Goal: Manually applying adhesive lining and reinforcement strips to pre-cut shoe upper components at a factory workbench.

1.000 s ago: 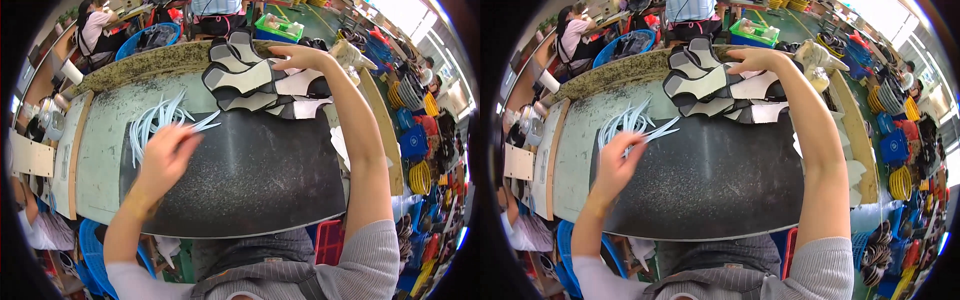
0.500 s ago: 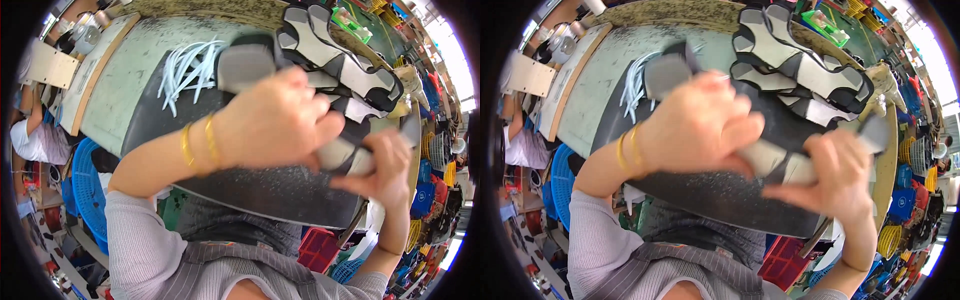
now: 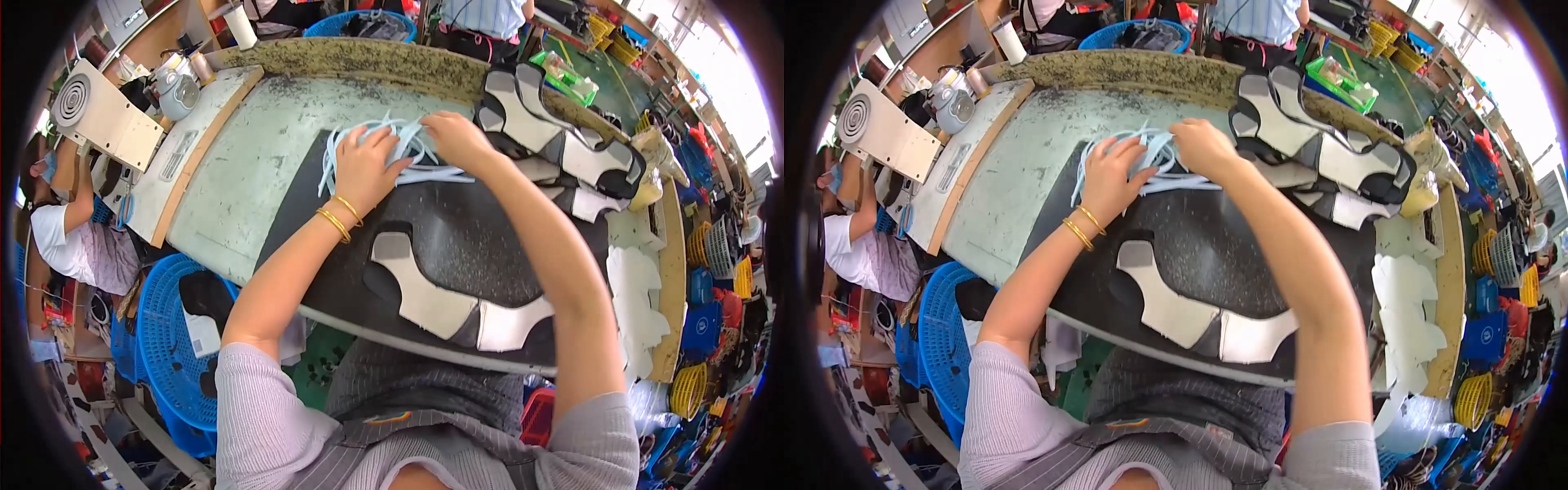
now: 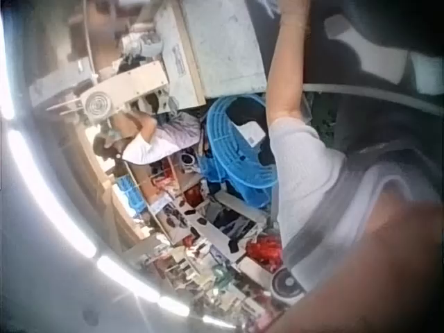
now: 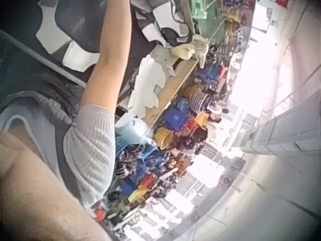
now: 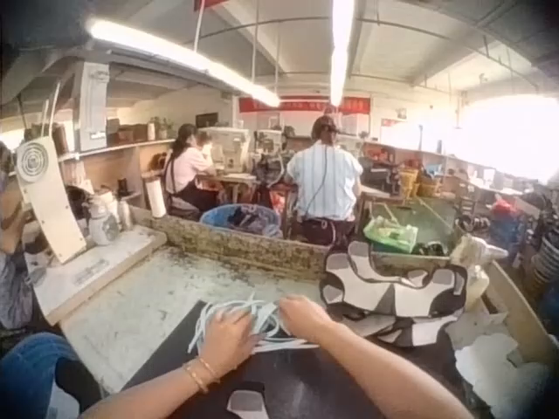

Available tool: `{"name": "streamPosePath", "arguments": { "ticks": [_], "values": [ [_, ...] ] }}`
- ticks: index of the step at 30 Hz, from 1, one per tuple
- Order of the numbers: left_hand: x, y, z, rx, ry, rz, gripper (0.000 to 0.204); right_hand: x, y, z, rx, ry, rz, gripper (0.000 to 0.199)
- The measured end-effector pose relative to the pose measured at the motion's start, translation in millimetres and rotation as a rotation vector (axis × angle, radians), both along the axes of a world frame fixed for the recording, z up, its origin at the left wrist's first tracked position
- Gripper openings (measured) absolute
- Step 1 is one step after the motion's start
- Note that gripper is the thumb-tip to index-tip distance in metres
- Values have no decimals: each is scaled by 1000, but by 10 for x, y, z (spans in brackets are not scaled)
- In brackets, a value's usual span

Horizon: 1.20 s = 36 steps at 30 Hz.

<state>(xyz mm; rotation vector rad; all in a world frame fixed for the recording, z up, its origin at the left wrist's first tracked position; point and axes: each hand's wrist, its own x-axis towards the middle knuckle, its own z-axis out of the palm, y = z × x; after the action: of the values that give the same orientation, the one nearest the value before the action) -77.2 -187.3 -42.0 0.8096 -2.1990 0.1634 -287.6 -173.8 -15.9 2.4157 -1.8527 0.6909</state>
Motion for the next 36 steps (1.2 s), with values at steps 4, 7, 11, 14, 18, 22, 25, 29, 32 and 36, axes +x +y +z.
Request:
{"name": "streamPosePath", "arguments": {
  "ticks": [4, 7, 11, 14, 18, 22, 25, 29, 32, 36],
  "values": [
    [5, -131, -211, 246, -61, 20, 38, 17, -463, -171, 211, 93, 140, 28],
    [62, -193, -228, 195, 26, -42, 33, 24, -221, 102, 0, 341, 27, 12],
    [79, -247, -246, 234, 12, -44, 26, -203, 382, 507, -105, 409, -47, 9],
    [39, -248, -220, 243, -47, -4, 24, -355, 977, 821, -178, -75, -341, 15],
    [95, -6, -97, -12, -23, 23, 43, -389, 1939, 949, -4, -1122, -240, 13],
    [239, 1132, 464, 222, -215, -690, 69, -473, 3017, 597, -135, -1621, 82, 8],
    [285, 1604, 269, 409, -384, -855, 69, -161, 3362, 388, -24, -2068, 250, 17],
    [185, 2159, 171, 452, -229, -684, 53, 338, 3353, 306, -37, -1958, -48, 18],
    [199, 2319, 120, 331, -221, -523, 47, 615, 3237, 213, -3, -1535, -130, 18],
    [578, 2343, -84, 268, -167, -404, 41, 876, 3050, 108, -30, -913, -215, 15]
  ]
}}
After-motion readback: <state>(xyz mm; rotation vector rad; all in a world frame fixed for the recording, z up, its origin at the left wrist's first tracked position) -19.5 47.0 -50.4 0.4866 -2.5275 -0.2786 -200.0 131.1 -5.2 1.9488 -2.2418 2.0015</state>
